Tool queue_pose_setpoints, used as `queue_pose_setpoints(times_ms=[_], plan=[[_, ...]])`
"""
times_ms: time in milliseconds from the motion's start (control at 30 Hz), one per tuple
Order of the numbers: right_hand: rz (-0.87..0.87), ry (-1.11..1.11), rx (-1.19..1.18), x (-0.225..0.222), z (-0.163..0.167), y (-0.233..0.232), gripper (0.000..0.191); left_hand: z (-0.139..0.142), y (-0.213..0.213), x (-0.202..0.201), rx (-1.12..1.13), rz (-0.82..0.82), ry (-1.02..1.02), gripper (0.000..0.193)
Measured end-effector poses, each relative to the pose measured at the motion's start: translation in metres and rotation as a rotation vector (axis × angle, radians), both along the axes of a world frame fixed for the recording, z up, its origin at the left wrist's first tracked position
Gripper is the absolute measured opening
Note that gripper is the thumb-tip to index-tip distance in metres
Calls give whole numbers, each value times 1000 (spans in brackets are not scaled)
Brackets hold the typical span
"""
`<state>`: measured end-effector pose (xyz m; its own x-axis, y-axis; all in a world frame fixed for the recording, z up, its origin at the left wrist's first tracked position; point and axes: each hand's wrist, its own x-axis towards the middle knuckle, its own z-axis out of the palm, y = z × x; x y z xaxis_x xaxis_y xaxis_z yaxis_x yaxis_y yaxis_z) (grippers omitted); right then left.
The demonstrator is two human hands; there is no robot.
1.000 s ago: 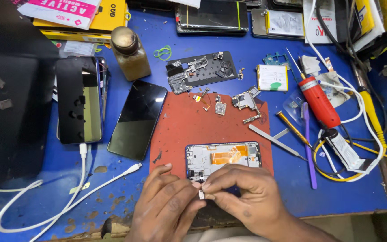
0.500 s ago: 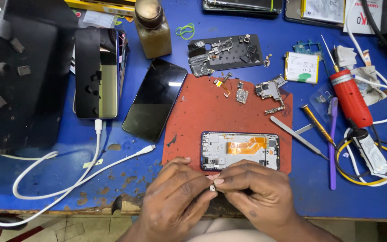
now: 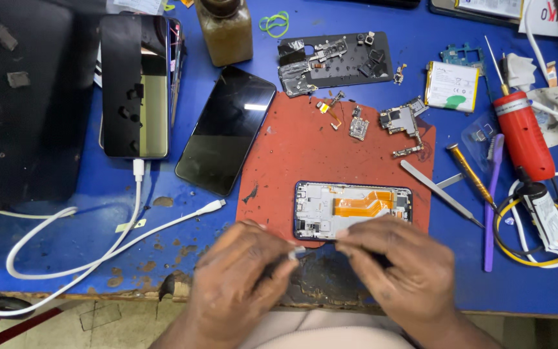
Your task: The person disassembles a mobile phone, removes a small component, applies flux and solder using a hot air gun and soldering iron, then reattaches the component with tweezers. The work is performed on a cluttered workbench with multiple phone parts and tools visible.
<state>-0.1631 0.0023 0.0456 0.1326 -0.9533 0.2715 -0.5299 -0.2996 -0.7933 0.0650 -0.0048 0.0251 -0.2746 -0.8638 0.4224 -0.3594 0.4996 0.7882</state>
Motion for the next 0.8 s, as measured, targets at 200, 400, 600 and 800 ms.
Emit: queue_pose_setpoints(times_ms=[200,400,600,800], plan=[[113,303,36,16,6,-14,34,7,-9,-2,28,55,-110,23],[54,304,-44,16,1,-15,26,8,-14,-4,61,23,-128,24],[29,306,1,10,-4,-13,26,6,-20,-15,79,-2,-205,25],[24,257,28,6,-8,-13,27,9,-24,-26,147,-7,-297,24]])
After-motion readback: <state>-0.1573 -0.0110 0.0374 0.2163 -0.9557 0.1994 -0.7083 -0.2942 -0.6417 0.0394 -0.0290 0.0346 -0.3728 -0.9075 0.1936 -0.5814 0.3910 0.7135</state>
